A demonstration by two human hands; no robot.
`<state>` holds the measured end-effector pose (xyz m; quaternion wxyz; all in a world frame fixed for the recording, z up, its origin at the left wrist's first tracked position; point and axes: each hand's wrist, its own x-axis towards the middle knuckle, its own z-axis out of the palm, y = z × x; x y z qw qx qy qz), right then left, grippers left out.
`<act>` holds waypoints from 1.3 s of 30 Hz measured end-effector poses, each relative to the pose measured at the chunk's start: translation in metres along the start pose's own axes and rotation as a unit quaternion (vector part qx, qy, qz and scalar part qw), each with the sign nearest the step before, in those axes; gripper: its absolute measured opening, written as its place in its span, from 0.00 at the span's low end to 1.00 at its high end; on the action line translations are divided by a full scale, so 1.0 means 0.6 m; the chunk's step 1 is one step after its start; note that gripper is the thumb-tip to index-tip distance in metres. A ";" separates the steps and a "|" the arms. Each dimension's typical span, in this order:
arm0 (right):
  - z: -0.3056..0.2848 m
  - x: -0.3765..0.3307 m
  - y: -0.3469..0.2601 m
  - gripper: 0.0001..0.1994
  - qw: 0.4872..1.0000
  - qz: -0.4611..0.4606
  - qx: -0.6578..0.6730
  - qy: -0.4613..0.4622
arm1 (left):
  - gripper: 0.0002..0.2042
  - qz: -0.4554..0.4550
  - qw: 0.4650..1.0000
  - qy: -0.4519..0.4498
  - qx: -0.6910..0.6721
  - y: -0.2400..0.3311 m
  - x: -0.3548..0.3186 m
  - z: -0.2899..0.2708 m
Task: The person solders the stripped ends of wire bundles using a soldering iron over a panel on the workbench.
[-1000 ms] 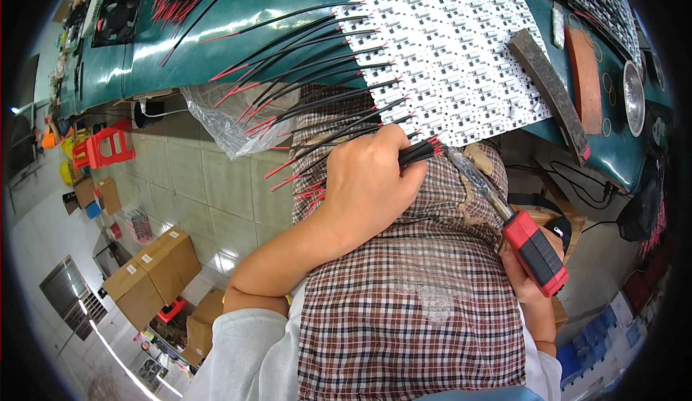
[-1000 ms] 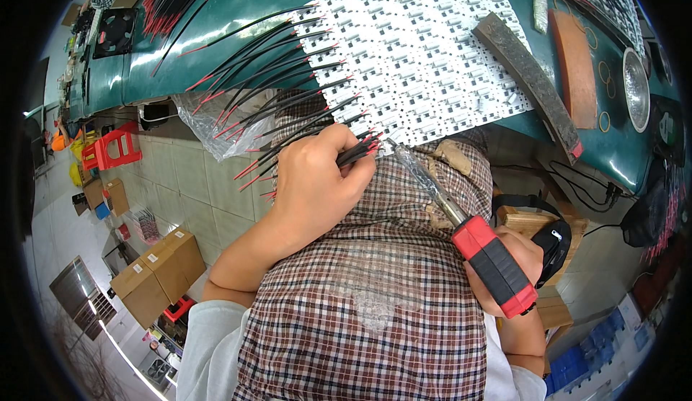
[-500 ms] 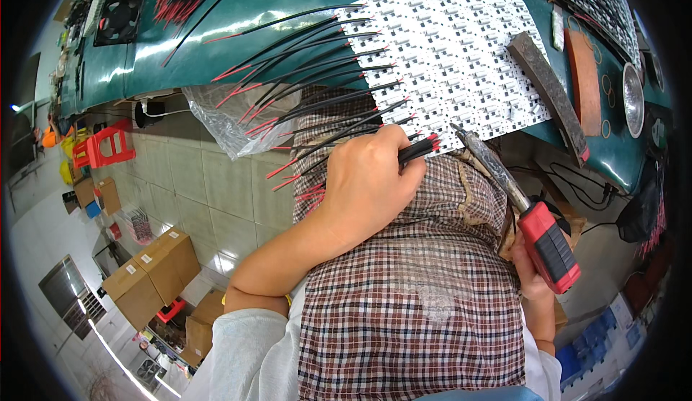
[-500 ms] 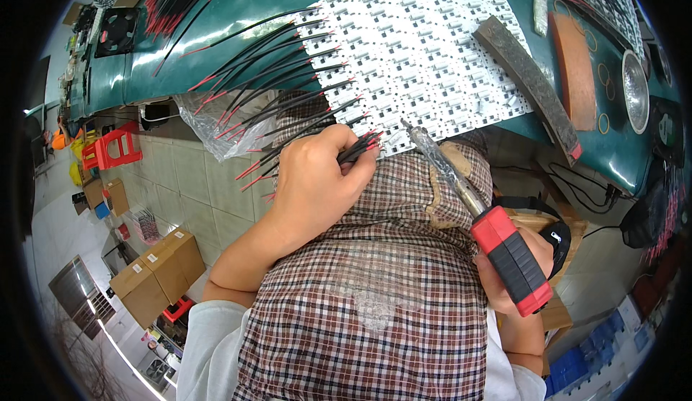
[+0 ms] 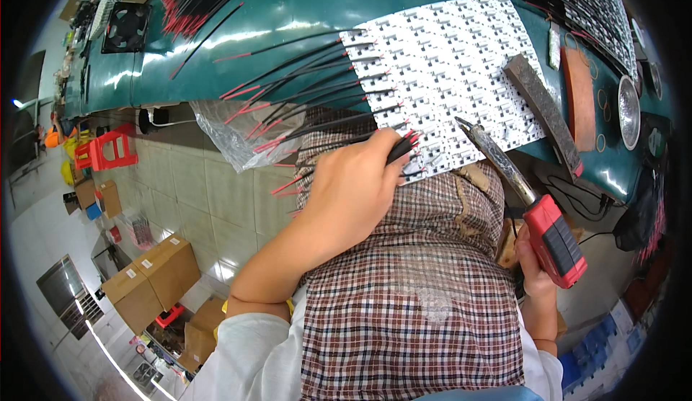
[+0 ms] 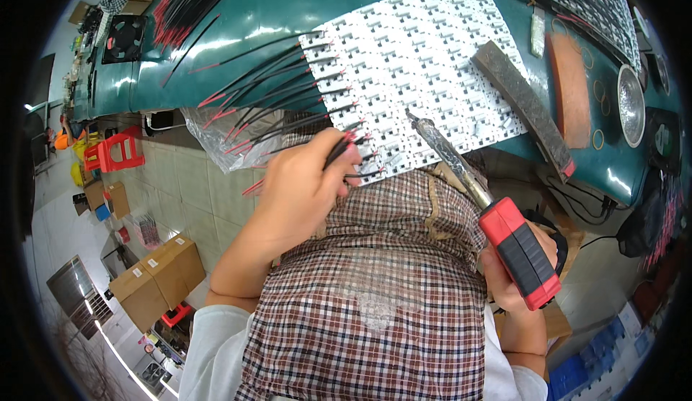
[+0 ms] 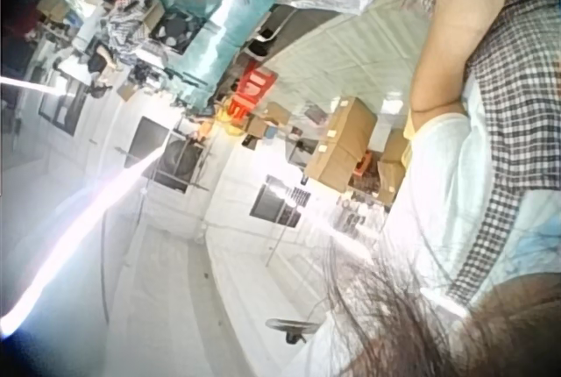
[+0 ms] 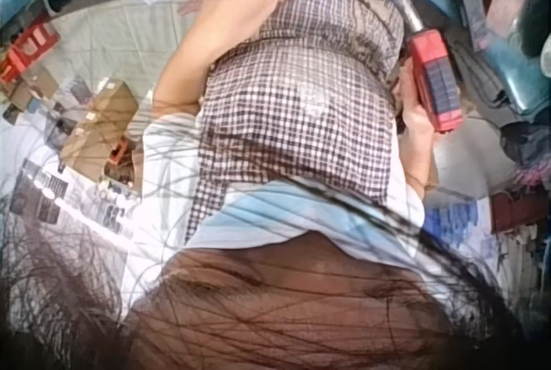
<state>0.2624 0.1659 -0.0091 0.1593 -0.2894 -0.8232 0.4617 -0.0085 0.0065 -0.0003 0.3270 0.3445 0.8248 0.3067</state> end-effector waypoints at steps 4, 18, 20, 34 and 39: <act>-0.003 0.023 -0.001 0.10 0.999 0.027 0.017 -0.005 | 0.06 0.058 0.980 0.188 0.023 0.003 0.025 -0.064; 0.029 0.142 -0.038 0.12 0.991 0.045 0.124 0.005 | 0.09 0.042 0.988 0.134 0.059 0.000 0.176 -0.080; 0.035 0.153 -0.037 0.13 0.993 0.051 0.106 -0.003 | 0.10 0.041 0.987 0.139 0.065 -0.002 0.182 -0.075; 0.036 0.176 -0.086 0.11 0.977 0.164 0.126 -0.056 | 0.09 0.080 0.974 0.203 0.066 0.006 0.158 -0.058; 0.035 0.168 -0.087 0.11 0.979 0.160 0.111 -0.054 | 0.08 0.098 0.969 0.214 0.069 0.003 0.154 -0.052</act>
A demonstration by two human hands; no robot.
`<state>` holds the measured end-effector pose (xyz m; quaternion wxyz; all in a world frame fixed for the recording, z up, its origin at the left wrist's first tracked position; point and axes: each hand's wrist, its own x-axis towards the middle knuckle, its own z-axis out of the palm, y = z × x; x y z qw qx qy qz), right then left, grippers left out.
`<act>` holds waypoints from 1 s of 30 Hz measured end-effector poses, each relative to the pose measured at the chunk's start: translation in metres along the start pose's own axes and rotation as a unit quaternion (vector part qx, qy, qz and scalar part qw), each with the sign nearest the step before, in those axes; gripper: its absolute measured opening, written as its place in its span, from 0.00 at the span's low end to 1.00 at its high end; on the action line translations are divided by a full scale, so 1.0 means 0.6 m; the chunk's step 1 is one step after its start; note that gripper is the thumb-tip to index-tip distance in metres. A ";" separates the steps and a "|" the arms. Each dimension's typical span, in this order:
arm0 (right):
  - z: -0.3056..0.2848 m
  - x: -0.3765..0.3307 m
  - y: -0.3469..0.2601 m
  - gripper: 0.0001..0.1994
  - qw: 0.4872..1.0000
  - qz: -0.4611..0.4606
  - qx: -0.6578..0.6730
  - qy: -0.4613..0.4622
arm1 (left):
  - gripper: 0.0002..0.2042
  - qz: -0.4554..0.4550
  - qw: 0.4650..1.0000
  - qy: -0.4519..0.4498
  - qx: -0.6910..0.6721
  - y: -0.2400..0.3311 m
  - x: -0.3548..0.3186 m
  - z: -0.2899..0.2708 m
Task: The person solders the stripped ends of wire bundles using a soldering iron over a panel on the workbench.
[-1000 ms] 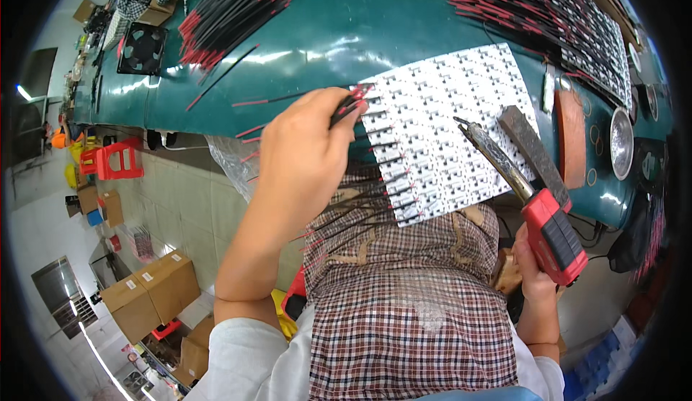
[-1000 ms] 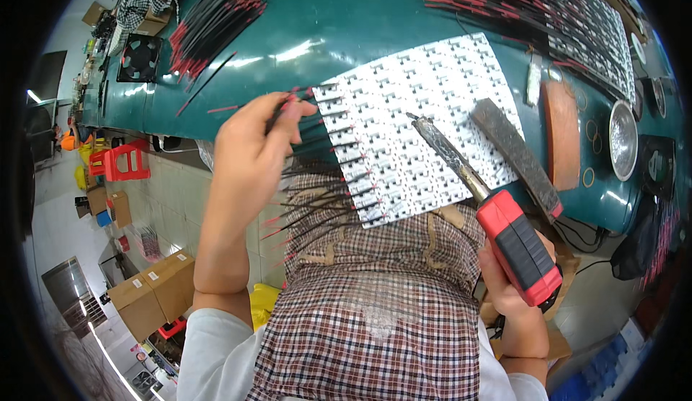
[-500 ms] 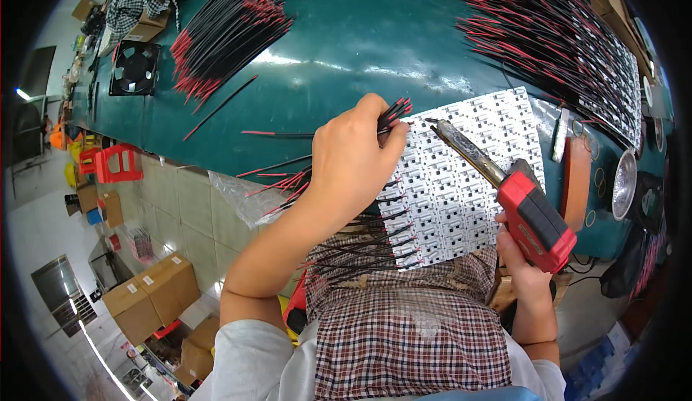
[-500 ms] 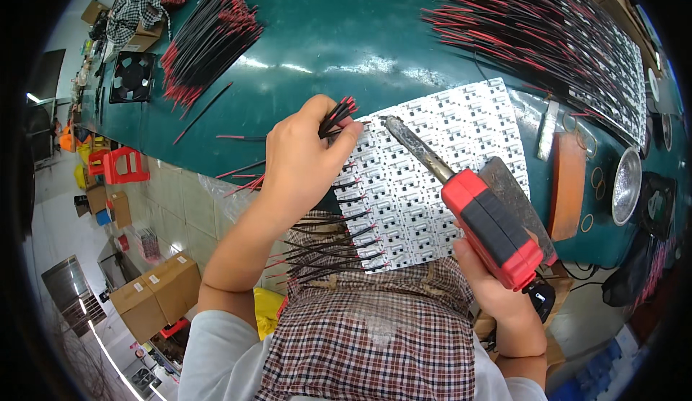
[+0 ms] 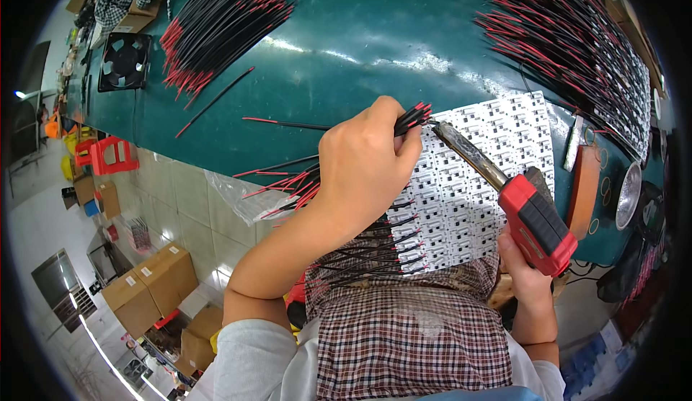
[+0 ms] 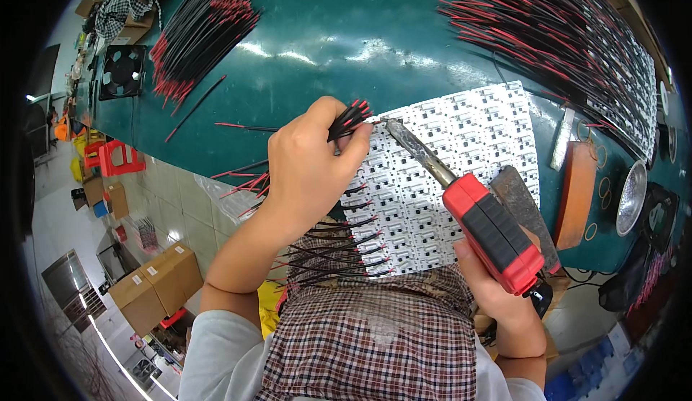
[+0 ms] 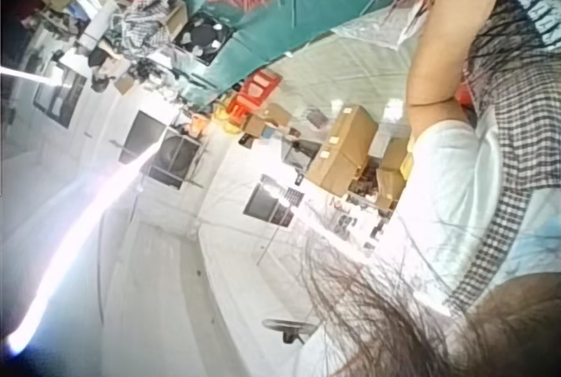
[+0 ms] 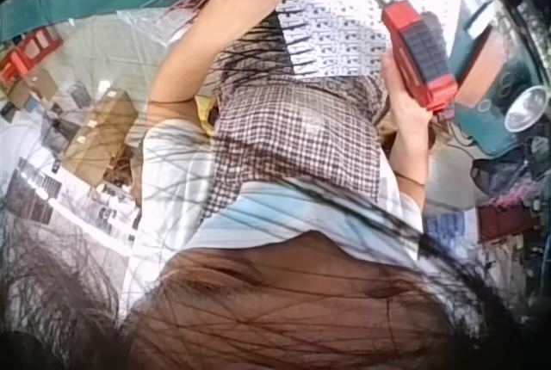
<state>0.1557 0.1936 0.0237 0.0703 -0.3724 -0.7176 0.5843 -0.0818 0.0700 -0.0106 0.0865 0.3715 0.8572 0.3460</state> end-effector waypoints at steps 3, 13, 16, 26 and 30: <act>-0.004 -0.002 0.007 0.11 1.000 -0.011 -0.020 -0.007 | 0.08 0.013 1.000 0.009 0.008 -0.002 -0.002 0.004; -0.014 -0.022 0.012 0.11 0.997 -0.077 -0.024 -0.007 | 0.08 0.033 0.999 0.021 0.026 0.013 -0.008 -0.002; -0.013 -0.021 0.008 0.11 0.998 -0.058 -0.008 -0.026 | 0.07 0.040 0.998 0.025 0.031 0.008 -0.008 -0.001; -0.011 -0.025 0.009 0.11 0.997 -0.058 -0.056 -0.006 | 0.06 -0.038 0.996 -0.074 -0.034 0.011 0.013 -0.026; -0.012 -0.030 0.008 0.10 0.996 -0.062 -0.057 0.006 | 0.06 -0.026 0.998 -0.054 0.007 0.017 0.007 -0.024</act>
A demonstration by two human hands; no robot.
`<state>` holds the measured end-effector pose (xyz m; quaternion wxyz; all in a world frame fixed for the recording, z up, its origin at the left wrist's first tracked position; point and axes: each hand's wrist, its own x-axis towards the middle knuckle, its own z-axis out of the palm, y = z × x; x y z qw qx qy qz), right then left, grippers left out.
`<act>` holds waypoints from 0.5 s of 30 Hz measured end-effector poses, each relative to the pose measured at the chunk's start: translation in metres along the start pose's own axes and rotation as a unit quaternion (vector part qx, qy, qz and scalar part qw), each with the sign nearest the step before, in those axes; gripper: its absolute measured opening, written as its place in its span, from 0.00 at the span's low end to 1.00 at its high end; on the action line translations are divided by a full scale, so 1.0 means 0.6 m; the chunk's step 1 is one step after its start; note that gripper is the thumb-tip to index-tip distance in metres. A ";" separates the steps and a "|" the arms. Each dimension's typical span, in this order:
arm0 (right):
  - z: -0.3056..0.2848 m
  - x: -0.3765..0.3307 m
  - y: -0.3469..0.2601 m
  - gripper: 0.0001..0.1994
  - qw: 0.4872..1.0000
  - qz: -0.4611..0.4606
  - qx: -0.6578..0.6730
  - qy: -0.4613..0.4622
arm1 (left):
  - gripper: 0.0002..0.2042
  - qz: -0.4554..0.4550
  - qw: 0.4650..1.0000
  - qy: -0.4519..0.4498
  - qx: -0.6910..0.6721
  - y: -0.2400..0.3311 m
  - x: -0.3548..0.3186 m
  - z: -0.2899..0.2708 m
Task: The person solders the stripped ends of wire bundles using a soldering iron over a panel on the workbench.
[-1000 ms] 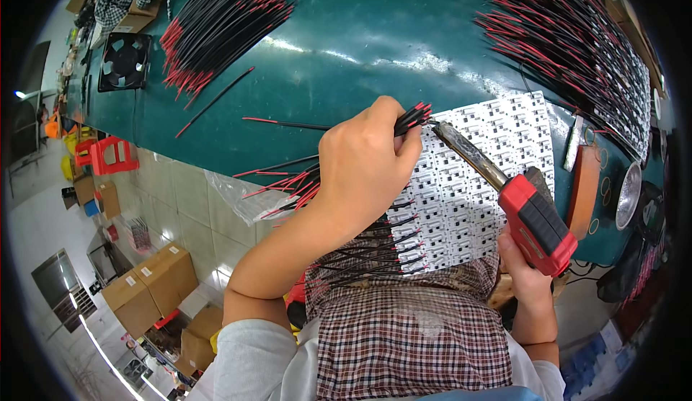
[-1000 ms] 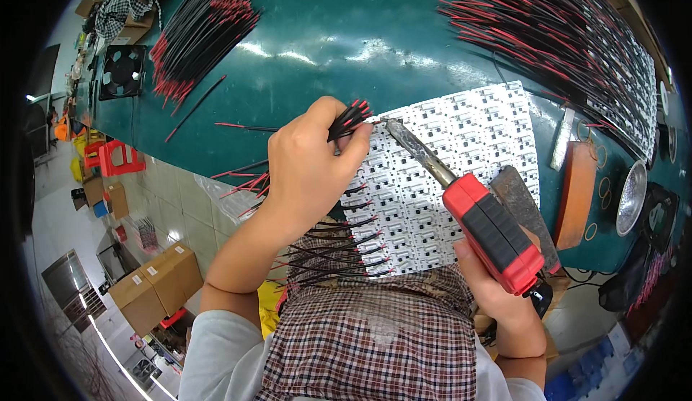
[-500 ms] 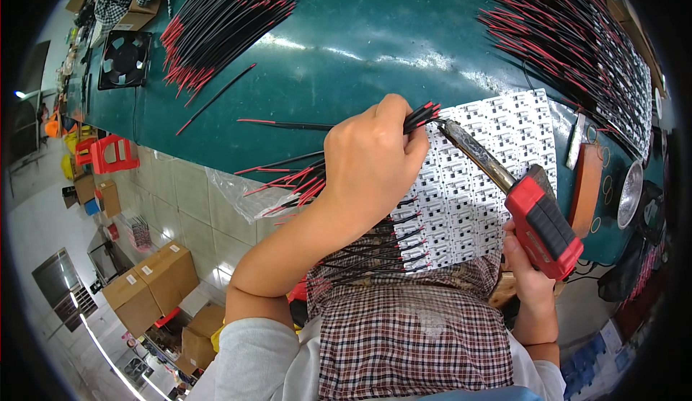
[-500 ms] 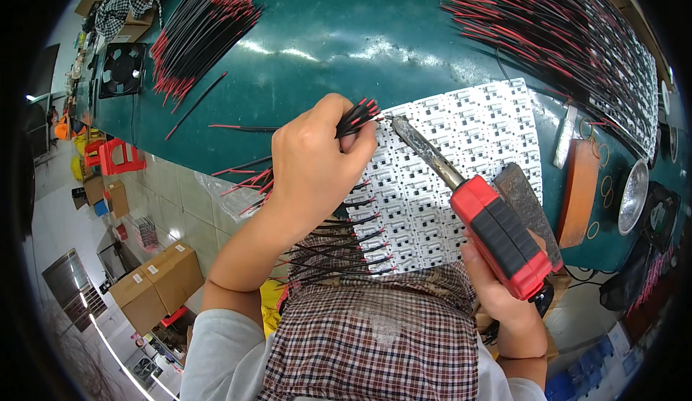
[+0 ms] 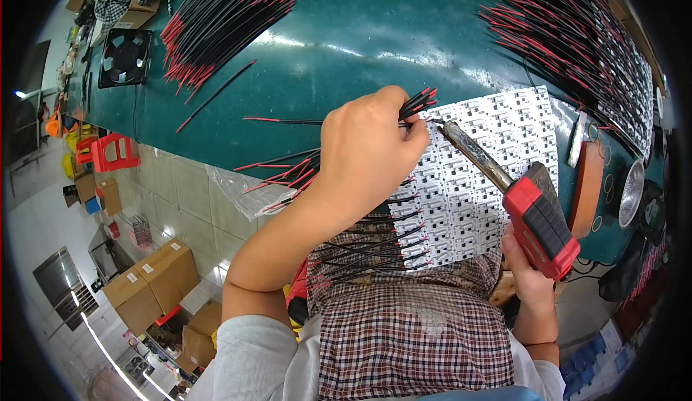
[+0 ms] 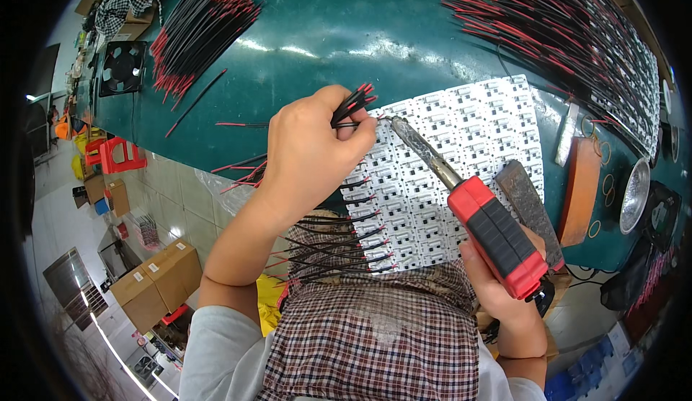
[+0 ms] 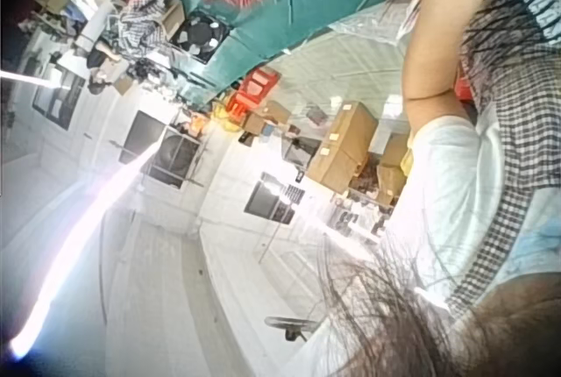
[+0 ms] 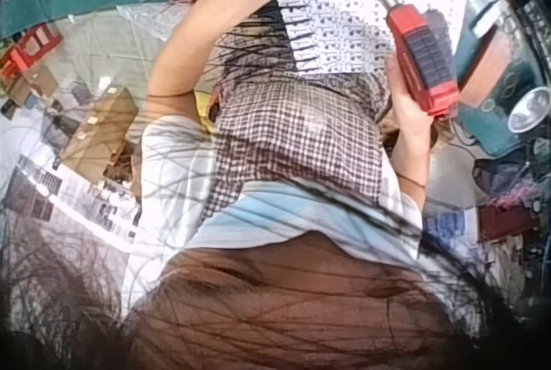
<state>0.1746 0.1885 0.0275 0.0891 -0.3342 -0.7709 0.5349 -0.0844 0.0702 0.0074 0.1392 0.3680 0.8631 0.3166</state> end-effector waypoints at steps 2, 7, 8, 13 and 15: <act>-0.005 0.001 0.000 0.10 1.000 -0.001 -0.025 -0.018 | 0.06 0.004 1.000 0.005 0.012 0.001 -0.001 0.001; -0.009 -0.008 -0.002 0.09 0.999 0.023 -0.009 0.025 | 0.05 0.011 1.000 0.012 0.024 0.000 -0.001 0.005; -0.008 -0.008 0.000 0.09 0.999 0.023 -0.009 0.025 | 0.05 0.012 1.000 0.012 0.024 0.000 -0.001 0.005; -0.008 -0.016 0.019 0.12 0.999 -0.034 -0.005 0.019 | 0.07 0.000 1.000 -0.025 -0.017 0.000 0.000 -0.004; -0.004 -0.013 -0.004 0.10 0.999 0.007 0.047 0.024 | 0.07 0.001 0.999 -0.019 -0.033 -0.003 0.001 -0.005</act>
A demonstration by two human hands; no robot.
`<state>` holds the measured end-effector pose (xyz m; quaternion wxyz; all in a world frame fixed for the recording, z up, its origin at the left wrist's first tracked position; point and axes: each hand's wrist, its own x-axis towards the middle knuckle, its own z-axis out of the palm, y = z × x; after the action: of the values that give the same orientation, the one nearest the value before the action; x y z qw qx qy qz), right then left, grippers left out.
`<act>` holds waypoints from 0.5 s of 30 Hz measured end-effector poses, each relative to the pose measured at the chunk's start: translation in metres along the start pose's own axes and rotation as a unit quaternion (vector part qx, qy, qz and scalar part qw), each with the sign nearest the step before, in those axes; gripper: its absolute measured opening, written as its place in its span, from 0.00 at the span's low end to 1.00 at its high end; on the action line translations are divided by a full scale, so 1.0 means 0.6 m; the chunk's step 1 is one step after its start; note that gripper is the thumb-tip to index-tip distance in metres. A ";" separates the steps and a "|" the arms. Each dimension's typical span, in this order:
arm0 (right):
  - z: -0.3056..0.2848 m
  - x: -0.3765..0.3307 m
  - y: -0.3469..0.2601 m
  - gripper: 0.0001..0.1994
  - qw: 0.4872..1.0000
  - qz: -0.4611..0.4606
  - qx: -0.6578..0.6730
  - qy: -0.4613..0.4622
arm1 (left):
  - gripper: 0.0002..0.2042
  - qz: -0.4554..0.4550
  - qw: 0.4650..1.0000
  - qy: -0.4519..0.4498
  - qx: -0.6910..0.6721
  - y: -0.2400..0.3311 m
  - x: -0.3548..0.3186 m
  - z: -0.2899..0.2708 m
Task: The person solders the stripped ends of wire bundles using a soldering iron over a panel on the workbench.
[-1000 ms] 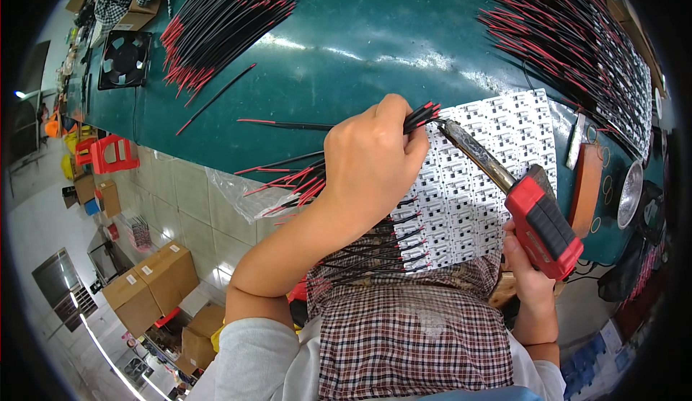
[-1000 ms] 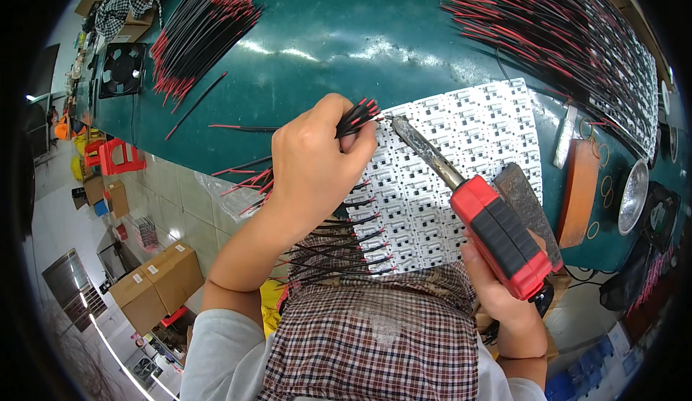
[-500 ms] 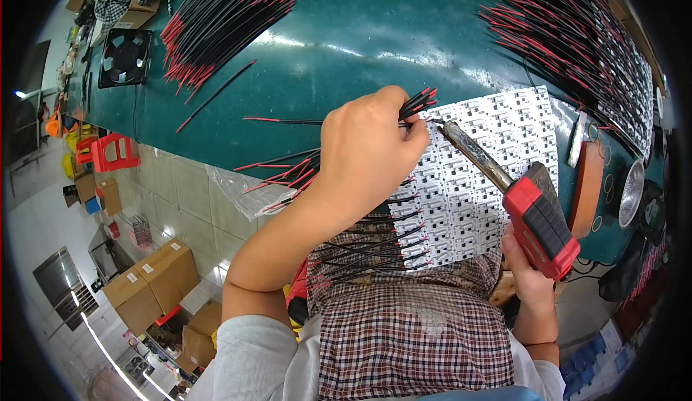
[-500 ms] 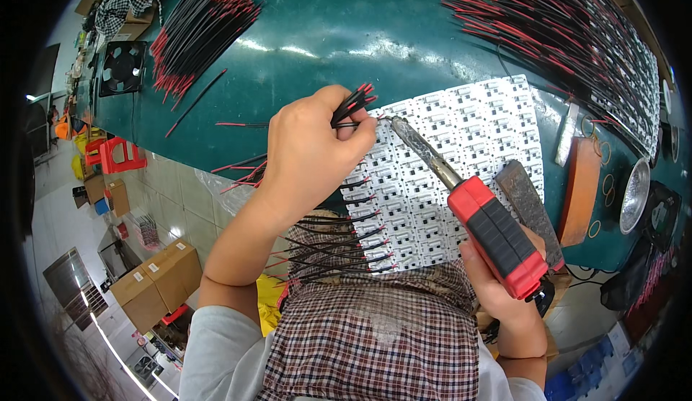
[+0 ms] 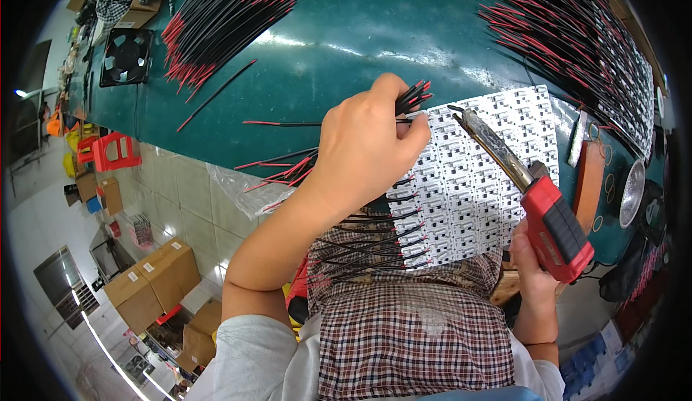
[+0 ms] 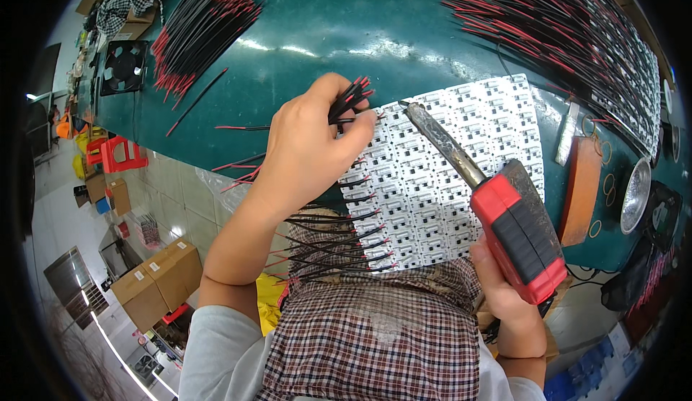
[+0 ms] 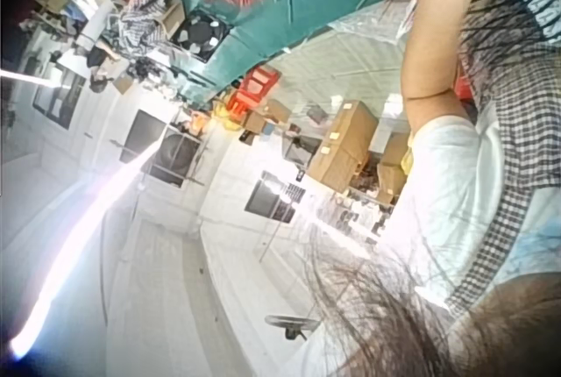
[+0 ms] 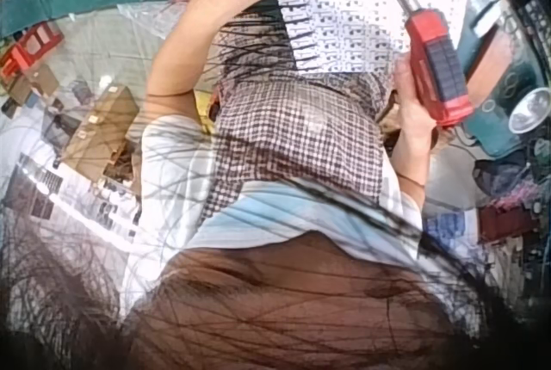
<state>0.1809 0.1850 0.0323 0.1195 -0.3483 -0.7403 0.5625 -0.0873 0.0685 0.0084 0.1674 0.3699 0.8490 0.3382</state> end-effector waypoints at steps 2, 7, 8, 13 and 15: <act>0.001 -0.001 -0.009 0.09 0.998 0.043 0.049 0.008 | 0.08 0.001 1.000 0.004 -0.017 -0.006 0.001 -0.003; 0.007 -0.010 -0.001 0.10 0.997 0.027 0.016 0.064 | 0.12 -0.068 0.994 -0.071 -0.056 -0.003 0.004 -0.021; 0.006 -0.010 0.000 0.10 0.998 0.026 0.017 0.064 | 0.12 -0.068 0.994 -0.070 -0.055 -0.003 0.004 -0.025; 0.001 -0.012 -0.007 0.10 0.997 0.047 0.033 0.045 | 0.11 0.064 0.991 0.103 0.055 0.013 0.002 -0.047; 0.002 -0.014 -0.002 0.10 0.998 0.031 0.026 0.054 | 0.08 0.060 0.994 0.083 0.043 0.023 -0.005 -0.045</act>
<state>0.1857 0.1787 0.0348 0.1509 -0.3971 -0.7067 0.5657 -0.0926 0.0611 0.0375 0.0592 0.3979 0.8500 0.3401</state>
